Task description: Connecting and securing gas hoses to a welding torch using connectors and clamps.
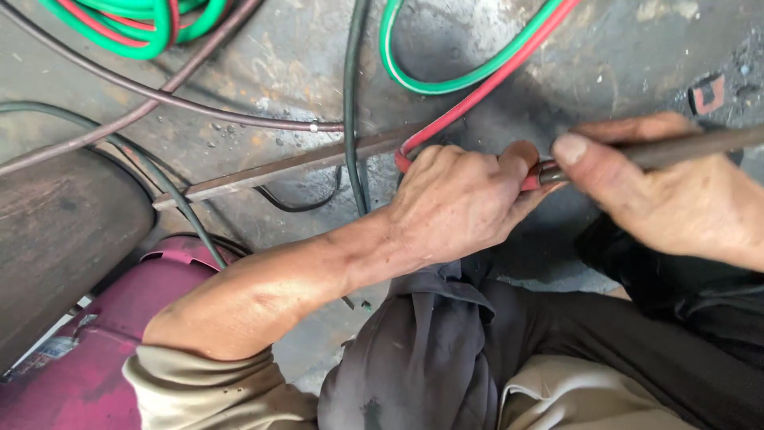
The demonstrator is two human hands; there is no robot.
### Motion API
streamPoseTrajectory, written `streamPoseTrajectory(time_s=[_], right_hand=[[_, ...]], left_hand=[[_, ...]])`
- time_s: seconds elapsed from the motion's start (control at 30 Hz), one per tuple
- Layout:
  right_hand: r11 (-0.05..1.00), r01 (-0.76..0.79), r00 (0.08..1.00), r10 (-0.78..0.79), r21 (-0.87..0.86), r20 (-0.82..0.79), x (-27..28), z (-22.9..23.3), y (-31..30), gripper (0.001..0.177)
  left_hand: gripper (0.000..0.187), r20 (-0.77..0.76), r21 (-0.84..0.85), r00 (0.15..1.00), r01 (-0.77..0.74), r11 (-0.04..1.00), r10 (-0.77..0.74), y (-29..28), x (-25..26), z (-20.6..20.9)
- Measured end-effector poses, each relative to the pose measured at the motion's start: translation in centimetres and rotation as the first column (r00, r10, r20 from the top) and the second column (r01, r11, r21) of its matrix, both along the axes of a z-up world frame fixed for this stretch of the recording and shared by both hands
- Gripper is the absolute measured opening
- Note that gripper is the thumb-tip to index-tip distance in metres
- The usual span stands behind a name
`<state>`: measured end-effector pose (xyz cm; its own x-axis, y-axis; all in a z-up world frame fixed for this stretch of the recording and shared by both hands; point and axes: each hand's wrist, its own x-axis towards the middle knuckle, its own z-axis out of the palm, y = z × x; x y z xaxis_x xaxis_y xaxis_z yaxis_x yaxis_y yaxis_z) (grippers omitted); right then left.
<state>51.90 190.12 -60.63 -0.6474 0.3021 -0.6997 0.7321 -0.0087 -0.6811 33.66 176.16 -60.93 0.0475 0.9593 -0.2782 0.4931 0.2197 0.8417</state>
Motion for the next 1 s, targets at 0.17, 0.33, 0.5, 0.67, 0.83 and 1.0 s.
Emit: streamPoseTrajectory(time_s=[0.17, 0.33, 0.5, 0.67, 0.83, 1.0], right_hand=[[0.995, 0.080, 0.966, -0.060, -0.067, 0.251, -1.3, 0.3, -1.1, 0.055], [0.813, 0.513, 0.846, -0.427, -0.274, 0.317, -2.7, -0.6, -3.0, 0.057], [0.874, 0.329, 0.930, -0.233, -0.358, 0.286, 0.4, -4.6, -1.1, 0.073], [0.929, -0.367, 0.928, 0.363, -0.046, -0.080, 3.0, 0.1, 0.0, 0.055], [0.822, -0.563, 0.798, 0.568, 0.086, -0.200, 0.0, 1.7, 0.6, 0.057], [0.784, -0.619, 0.752, 0.608, -0.046, 0.253, -1.5, 0.1, -1.1, 0.039]], left_hand=[[0.027, -0.251, 0.023, 0.966, 0.071, 0.997, -0.063, 0.0, -0.1, -1.4], [0.024, -0.359, 0.109, 0.933, 0.071, 0.992, -0.027, -0.6, 0.5, -4.4], [0.024, -0.289, -0.117, 0.957, 0.009, 0.993, -0.043, 1.3, -1.2, -2.3], [0.048, 0.908, -0.235, 0.413, 0.645, 0.727, -0.073, -1.0, -2.3, -2.6], [0.055, 0.835, -0.261, 0.535, 0.592, 0.762, -0.129, -2.0, 2.6, -2.8], [0.039, 0.346, -0.419, 0.931, 0.043, 0.907, 0.116, -2.2, 3.1, -3.6]])
